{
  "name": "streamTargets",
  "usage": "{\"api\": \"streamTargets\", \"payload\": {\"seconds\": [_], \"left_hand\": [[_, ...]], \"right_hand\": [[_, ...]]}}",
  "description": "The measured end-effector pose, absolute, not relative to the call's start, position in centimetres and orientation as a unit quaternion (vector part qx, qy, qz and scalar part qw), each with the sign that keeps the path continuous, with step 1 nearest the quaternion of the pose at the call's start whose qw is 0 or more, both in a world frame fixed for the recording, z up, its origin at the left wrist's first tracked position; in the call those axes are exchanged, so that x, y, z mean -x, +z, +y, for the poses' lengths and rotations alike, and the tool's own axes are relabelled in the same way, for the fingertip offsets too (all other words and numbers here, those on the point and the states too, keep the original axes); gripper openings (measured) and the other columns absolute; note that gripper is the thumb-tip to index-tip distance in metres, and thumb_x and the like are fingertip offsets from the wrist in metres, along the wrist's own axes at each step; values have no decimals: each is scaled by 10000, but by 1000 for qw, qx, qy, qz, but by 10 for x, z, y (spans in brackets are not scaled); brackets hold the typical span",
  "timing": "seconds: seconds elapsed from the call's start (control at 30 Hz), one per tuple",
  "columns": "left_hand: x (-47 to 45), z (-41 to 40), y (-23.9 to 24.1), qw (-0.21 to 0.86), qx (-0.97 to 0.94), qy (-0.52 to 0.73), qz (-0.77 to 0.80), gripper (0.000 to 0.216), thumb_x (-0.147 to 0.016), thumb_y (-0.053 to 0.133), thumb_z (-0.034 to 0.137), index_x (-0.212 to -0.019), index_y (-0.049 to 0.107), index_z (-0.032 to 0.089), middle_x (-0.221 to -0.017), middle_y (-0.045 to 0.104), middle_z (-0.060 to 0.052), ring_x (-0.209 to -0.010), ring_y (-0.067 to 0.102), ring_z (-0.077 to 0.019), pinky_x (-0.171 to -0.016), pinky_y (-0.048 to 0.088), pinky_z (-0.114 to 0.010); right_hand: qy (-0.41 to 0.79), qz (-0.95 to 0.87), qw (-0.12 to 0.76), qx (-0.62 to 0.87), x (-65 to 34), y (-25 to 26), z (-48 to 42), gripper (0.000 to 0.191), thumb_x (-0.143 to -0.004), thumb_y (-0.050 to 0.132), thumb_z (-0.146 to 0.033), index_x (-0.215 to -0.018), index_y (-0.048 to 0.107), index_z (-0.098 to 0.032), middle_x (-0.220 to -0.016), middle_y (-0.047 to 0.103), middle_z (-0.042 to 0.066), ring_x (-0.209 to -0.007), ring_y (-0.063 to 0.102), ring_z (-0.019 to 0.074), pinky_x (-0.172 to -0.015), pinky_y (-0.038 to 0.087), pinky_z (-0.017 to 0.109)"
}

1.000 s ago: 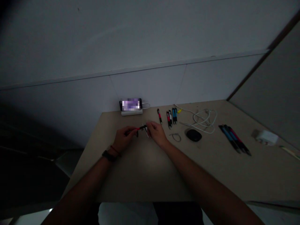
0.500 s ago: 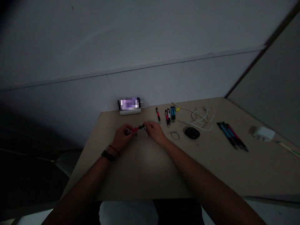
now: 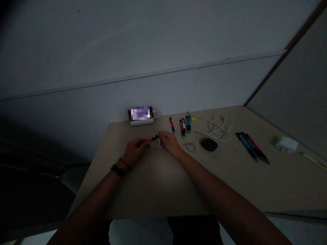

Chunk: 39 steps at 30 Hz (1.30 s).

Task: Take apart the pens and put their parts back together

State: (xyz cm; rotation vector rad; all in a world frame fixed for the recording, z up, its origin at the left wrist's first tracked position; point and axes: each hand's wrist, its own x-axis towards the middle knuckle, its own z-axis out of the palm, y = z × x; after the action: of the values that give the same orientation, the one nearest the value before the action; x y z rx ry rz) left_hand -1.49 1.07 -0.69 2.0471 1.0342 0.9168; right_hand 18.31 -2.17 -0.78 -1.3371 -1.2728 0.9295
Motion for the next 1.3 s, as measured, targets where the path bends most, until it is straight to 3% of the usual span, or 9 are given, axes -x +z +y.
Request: {"api": "streamTargets", "payload": {"seconds": [0.4, 0.63, 0.9, 1.07, 1.3], "left_hand": [[15, 7, -4, 301, -824, 310, 367, 411, -996, 433, 418, -880, 725, 153, -774, 704, -34, -706, 619, -156, -672, 429, -249], [14, 8, -3, 297, -839, 285, 356, 448, -1007, 402, 429, -850, 713, 148, -699, 653, -13, -647, 578, -143, -634, 392, -243], [14, 8, -4, 295, -846, 257, 362, 452, -1023, 364, 418, -903, 715, 161, -757, 692, -34, -711, 621, -166, -663, 425, -254], [13, 7, -6, 295, -844, 275, 354, 323, -985, 473, 400, -1050, 704, 183, -874, 728, -45, -767, 645, -174, -718, 464, -272], [13, 6, -8, 266, -835, 298, 378, 287, -902, 627, 390, -1094, 709, 192, -832, 713, -30, -729, 618, -159, -715, 478, -278]], "right_hand": [[456, -478, 550, 511, -182, -16, -19, 586, -785, 564, -742, -544, 443, -222, -455, 408, -54, -410, 353, 92, -416, 282, 252], [495, -455, 548, 498, -181, -13, -20, 531, -795, 591, -674, -566, 414, -229, -473, 354, -71, -416, 310, 82, -408, 250, 236], [494, -463, 550, 490, -181, -15, -20, 514, -812, 583, -645, -550, 421, -233, -452, 355, -66, -404, 314, 90, -407, 258, 244], [467, -459, 561, 507, -181, -14, -20, 583, -792, 593, -703, -500, 425, -227, -407, 394, -50, -375, 352, 93, -408, 267, 254], [445, -481, 556, 512, -179, -6, -23, 634, -789, 573, -763, -491, 433, -221, -393, 406, -45, -375, 369, 93, -415, 288, 256]]}}
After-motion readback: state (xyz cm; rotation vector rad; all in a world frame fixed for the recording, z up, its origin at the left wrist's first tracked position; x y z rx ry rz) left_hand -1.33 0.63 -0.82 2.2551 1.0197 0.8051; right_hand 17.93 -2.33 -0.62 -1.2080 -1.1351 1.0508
